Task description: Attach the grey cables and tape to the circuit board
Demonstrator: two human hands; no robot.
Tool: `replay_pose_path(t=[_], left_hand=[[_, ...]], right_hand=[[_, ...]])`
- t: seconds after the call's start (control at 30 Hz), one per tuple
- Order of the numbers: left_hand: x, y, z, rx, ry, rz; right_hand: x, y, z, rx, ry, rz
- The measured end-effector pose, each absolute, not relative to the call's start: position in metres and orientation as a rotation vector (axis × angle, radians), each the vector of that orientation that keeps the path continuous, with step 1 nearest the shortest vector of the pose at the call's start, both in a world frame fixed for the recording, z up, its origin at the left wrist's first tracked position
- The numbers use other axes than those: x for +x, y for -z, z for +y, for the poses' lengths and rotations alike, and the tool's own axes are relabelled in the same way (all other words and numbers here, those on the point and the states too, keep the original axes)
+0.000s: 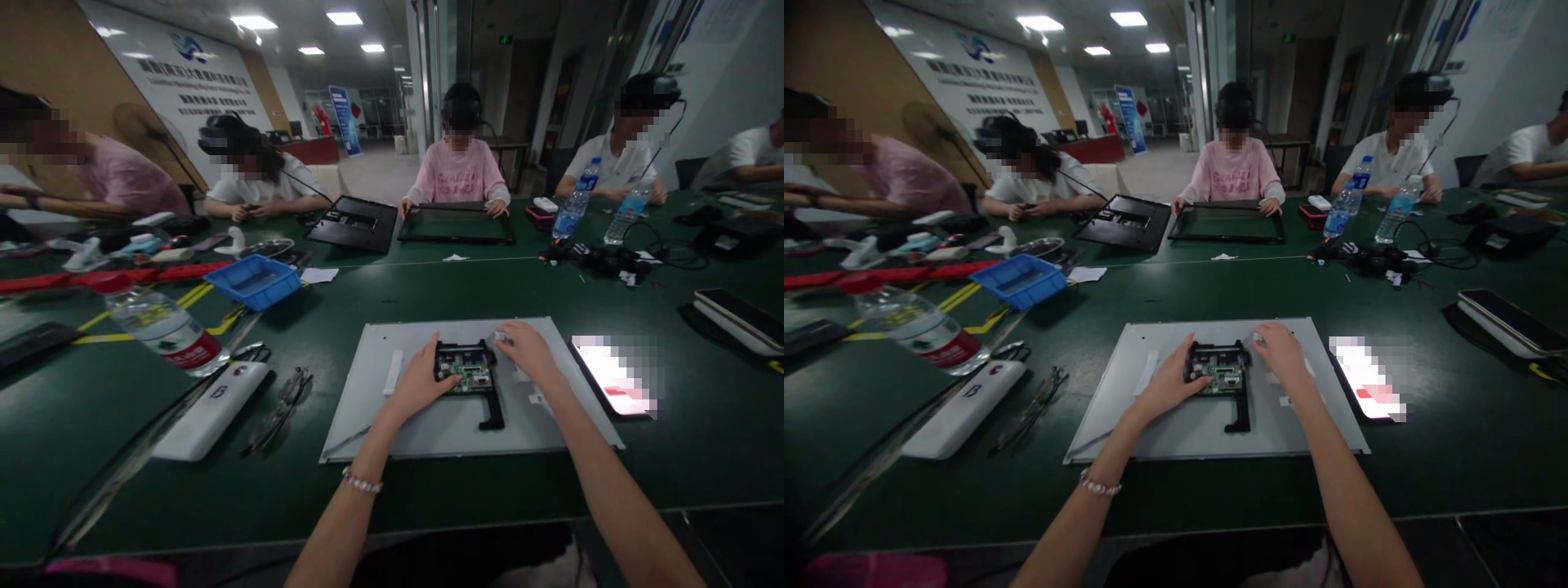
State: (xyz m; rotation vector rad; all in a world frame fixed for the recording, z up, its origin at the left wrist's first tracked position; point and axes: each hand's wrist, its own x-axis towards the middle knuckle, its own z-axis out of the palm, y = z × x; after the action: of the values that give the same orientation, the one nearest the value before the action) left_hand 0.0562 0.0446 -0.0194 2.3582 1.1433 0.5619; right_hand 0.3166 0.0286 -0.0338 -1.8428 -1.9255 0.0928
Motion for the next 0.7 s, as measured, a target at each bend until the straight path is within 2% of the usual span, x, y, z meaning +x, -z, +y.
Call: replay_pose_path(t=[0.7], left_hand=[[0.0575, 0.0134, 0.0443, 2.344, -0.554, 1.135]], right_hand=[[0.3161, 0.0304, 0.0326, -2.019, -0.049, -1.973]])
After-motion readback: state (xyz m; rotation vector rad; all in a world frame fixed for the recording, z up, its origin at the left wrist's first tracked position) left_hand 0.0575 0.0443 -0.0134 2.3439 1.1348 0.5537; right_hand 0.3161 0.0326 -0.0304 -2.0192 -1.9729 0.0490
